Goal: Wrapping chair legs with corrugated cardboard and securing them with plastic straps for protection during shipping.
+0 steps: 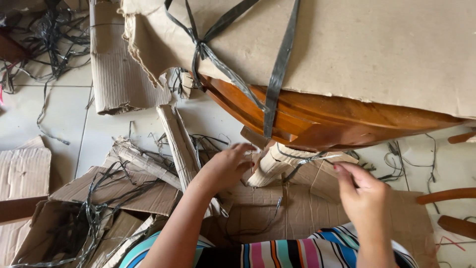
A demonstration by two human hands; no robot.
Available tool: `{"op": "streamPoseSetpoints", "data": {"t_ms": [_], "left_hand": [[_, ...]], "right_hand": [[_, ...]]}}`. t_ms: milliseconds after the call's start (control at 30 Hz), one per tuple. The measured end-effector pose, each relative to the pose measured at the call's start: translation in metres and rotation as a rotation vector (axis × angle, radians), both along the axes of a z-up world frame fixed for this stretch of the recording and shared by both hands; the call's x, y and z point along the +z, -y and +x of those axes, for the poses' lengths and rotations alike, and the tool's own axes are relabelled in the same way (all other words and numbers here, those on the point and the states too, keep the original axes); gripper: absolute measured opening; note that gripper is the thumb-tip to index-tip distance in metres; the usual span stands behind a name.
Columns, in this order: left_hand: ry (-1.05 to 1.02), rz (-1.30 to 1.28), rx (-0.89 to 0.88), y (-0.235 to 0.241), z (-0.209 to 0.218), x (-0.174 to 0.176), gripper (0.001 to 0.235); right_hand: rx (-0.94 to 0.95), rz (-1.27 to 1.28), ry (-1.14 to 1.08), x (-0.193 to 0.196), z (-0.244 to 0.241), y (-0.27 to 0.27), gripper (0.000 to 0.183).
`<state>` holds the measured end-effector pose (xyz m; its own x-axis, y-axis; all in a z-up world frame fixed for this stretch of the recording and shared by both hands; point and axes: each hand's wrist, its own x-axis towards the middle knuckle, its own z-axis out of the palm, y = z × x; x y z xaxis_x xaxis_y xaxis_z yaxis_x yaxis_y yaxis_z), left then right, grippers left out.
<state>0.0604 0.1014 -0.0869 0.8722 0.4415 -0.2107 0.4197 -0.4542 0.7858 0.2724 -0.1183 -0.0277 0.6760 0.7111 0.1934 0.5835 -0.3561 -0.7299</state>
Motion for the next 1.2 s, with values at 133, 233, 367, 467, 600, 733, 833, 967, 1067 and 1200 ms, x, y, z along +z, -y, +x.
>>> {"op": "streamPoseSetpoints", "data": {"t_ms": [133, 233, 367, 467, 600, 733, 833, 967, 1067, 1200], "left_hand": [[0.384, 0.207, 0.161, 0.000, 0.011, -0.011, 0.039], [0.435, 0.232, 0.142, -0.002, 0.021, -0.038, 0.063], [0.349, 0.326, 0.055, -0.001, 0.016, -0.001, 0.026], [0.340, 0.254, 0.066, -0.003, 0.010, 0.009, 0.025], [0.312, 0.327, 0.136, -0.002, 0.016, -0.002, 0.043], [0.329, 0.357, 0.124, -0.004, 0.014, -0.004, 0.062], [0.318, 0.272, 0.064, -0.004, 0.015, -0.005, 0.064], [0.268, 0.058, 0.089, -0.009, 0.017, -0.023, 0.027], [0.188, 0.064, 0.108, -0.015, 0.008, -0.014, 0.021], [0.051, 0.094, 0.099, -0.016, -0.012, 0.002, 0.013]], "right_hand": [[0.192, 0.150, 0.161, -0.073, 0.016, -0.016, 0.015], [0.069, 0.158, -0.103, -0.154, 0.039, -0.024, 0.016], [0.067, 0.106, -0.196, -0.181, 0.051, -0.029, 0.014], [0.038, 0.081, -0.212, -0.175, 0.047, -0.027, 0.013], [0.011, -0.029, -0.205, -0.195, 0.060, -0.022, 0.022], [0.026, -0.024, -0.194, -0.159, 0.043, -0.048, 0.021], [0.035, -0.022, -0.179, -0.133, 0.029, -0.062, 0.020], [0.047, -0.028, -0.168, -0.105, 0.008, -0.070, 0.018], [0.050, -0.042, -0.165, -0.085, 0.002, -0.066, 0.018], [0.048, -0.055, -0.159, -0.056, -0.005, -0.062, 0.017]]}}
